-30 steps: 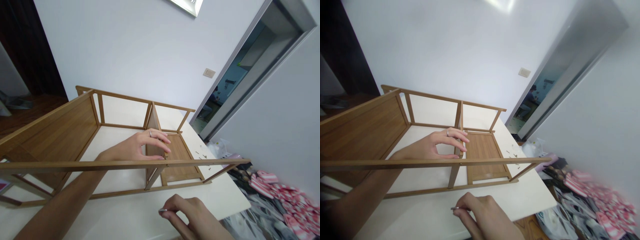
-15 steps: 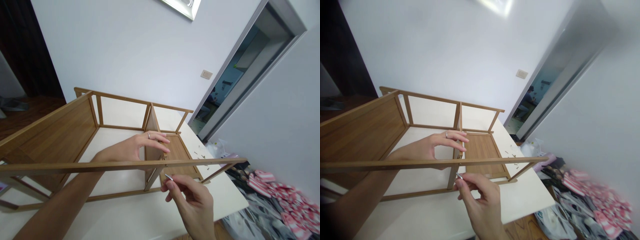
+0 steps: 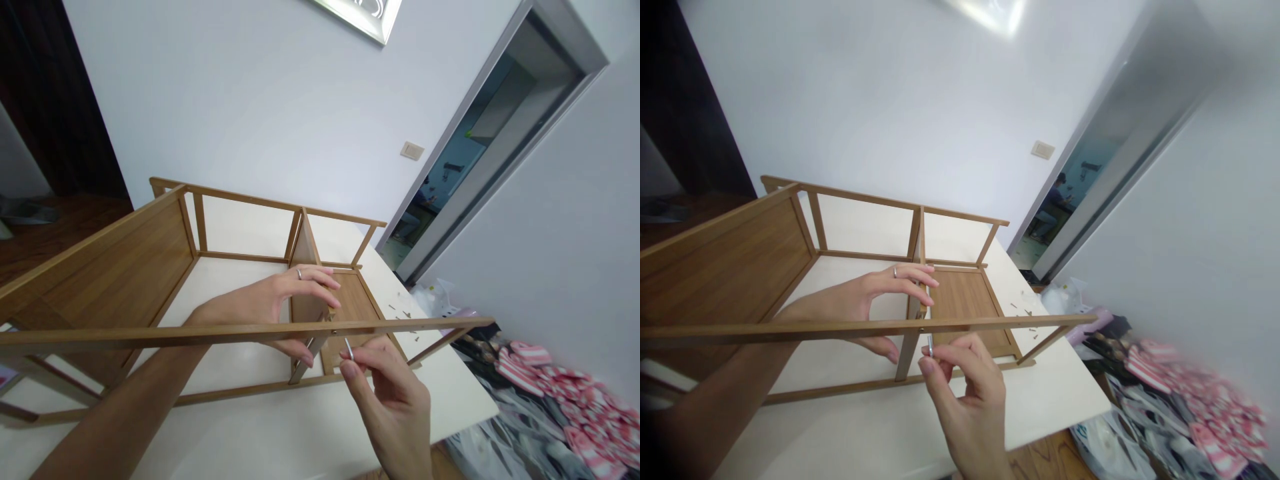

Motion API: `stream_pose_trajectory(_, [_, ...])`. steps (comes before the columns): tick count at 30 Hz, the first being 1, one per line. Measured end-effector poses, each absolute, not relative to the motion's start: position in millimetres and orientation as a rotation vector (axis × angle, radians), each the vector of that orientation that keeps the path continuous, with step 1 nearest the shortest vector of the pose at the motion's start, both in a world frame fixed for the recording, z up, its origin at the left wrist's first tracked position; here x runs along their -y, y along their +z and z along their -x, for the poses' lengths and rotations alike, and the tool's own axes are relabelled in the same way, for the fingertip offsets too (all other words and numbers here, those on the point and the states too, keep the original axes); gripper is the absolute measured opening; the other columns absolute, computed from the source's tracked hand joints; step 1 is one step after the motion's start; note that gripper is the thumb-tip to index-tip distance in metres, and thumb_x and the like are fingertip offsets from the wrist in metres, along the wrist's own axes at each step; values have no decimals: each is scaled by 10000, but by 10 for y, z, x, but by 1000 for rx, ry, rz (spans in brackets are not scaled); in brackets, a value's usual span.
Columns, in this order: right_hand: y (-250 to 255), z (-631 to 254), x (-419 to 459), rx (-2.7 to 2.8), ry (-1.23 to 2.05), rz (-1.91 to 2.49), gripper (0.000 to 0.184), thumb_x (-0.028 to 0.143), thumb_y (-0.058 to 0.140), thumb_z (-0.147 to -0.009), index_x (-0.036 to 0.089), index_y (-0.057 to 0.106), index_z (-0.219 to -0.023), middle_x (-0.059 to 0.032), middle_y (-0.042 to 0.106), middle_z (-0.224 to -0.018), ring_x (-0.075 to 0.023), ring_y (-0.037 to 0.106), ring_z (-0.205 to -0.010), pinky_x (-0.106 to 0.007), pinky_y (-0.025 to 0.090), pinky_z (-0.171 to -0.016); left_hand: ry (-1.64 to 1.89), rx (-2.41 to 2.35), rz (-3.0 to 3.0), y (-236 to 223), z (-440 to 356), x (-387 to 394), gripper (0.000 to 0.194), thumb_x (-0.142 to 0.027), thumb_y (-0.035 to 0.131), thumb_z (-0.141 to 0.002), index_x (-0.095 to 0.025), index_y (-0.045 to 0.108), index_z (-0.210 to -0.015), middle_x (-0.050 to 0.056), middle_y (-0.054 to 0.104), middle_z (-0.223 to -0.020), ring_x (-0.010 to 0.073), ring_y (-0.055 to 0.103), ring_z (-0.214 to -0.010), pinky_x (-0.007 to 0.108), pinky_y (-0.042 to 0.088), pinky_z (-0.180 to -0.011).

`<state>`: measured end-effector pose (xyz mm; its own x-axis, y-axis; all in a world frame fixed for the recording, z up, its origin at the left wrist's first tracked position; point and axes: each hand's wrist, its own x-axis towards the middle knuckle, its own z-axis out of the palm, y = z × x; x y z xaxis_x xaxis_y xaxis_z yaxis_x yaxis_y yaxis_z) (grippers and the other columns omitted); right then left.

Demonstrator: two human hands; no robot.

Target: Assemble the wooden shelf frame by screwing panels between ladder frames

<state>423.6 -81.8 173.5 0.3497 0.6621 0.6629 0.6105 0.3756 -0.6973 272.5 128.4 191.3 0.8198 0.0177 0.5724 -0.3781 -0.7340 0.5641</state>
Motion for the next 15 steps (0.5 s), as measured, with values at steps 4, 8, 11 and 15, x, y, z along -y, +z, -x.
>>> stream_pose_trajectory(4, [1697,-4209,801,1328,112,1348,53,272,776,-927,265,804,-882,19,678,-664,-111,620,-581,-207,517,-556,768,221,-2292,1887,-2746,-1265,635,-393,965,-731,-314,695,-1300,104,607,-1471,308,501,-1482,475,398,-1276])
stream_pose_trajectory(8, [1669,-4168,782,1268,195,1379,110,317,762,-941,237,797,-875,35,659,-553,-100,589,-483,-195,498,-506,789,199,-2299,1871,-2772,-1264,543,-386,945,-763,-313,721,-1253,90,644,-1422,292,519,-1459,453,384,-1286])
stream_pose_trajectory(11, [1665,-4147,770,1237,241,1371,150,340,756,-946,216,783,-865,31,654,-517,-105,585,-443,-201,501,-476,796,198,-2308,1880,-2784,-1260,481,-393,924,-792,-298,733,-1223,90,661,-1398,283,520,-1457,433,405,-1273])
stream_pose_trajectory(15, [1659,-4135,803,1216,285,1309,162,329,721,-977,198,772,-897,6,688,-547,-124,625,-443,-207,527,-441,807,189,-2304,1894,-2784,-1250,469,-389,926,-789,-289,737,-1207,87,668,-1396,282,525,-1456,420,418,-1262])
